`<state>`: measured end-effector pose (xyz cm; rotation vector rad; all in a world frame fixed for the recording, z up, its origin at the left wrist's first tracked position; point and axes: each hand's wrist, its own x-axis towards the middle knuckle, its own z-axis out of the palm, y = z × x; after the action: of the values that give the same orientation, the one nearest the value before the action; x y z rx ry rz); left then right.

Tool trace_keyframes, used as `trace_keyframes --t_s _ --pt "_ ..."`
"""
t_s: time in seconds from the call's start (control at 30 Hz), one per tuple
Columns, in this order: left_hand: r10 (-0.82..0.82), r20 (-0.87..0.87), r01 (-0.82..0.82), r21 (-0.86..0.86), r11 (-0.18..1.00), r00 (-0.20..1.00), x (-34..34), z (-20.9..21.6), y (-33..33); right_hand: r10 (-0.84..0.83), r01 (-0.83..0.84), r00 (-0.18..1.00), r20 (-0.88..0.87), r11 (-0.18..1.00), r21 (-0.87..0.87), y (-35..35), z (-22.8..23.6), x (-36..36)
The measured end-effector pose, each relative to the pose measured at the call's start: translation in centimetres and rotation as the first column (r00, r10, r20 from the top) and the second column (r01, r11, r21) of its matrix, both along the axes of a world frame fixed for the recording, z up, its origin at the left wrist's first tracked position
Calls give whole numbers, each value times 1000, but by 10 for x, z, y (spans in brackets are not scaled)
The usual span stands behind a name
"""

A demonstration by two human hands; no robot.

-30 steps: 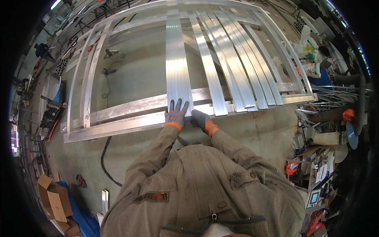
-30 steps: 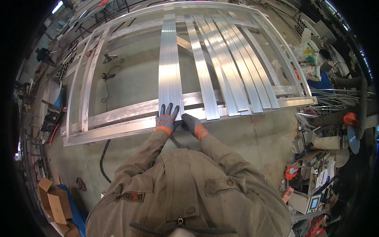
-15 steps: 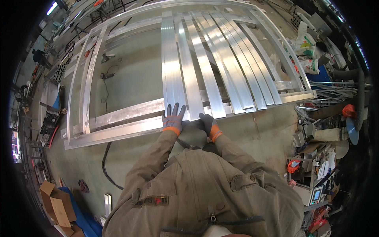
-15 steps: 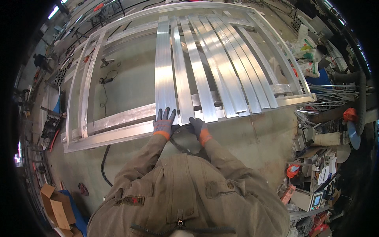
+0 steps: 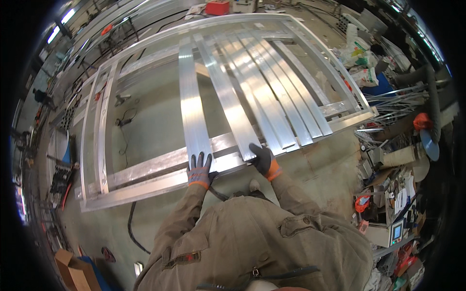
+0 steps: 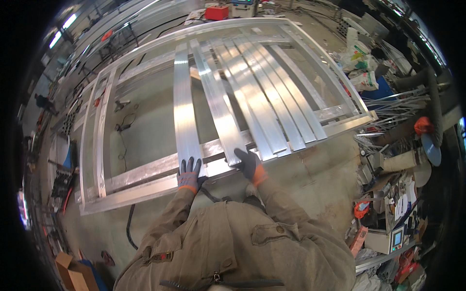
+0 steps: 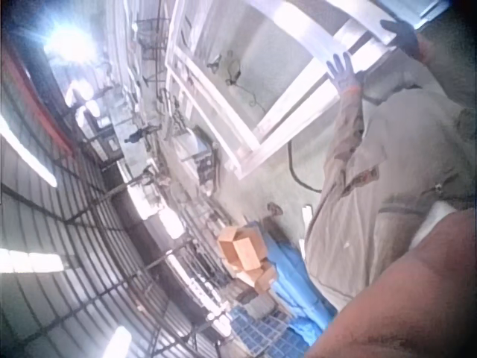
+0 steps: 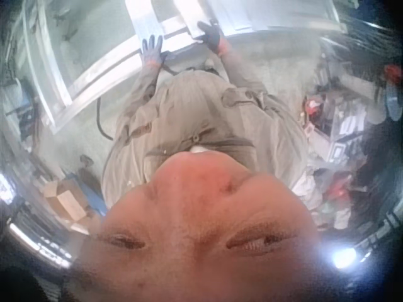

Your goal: The person assembles a rectangular metal frame by placing multiple metal bars across a base structure. They use an angle grinder to smooth edges, measure the frame with a tape measure, and then use a welding torch to join the components. The person wears gloves and works in a workshop environment.

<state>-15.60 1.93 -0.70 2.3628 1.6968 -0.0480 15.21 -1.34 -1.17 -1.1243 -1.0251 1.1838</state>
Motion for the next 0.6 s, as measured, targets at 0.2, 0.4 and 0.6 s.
trace_keyframes --t_s 0.2,0.4,0.6 --pt "-1 -3 1 -8 1000 1000 3 -2 0 -191 106 847 497 975 194 -87 -3 53" --pt "17 -26 -16 32 999 1000 7 -4 -1 -406 522 778 479 842 -134 -117 45 120" --pt "-26 -46 29 67 997 999 4 -12 0 -419 702 528 739 704 -103 -102 35 233"
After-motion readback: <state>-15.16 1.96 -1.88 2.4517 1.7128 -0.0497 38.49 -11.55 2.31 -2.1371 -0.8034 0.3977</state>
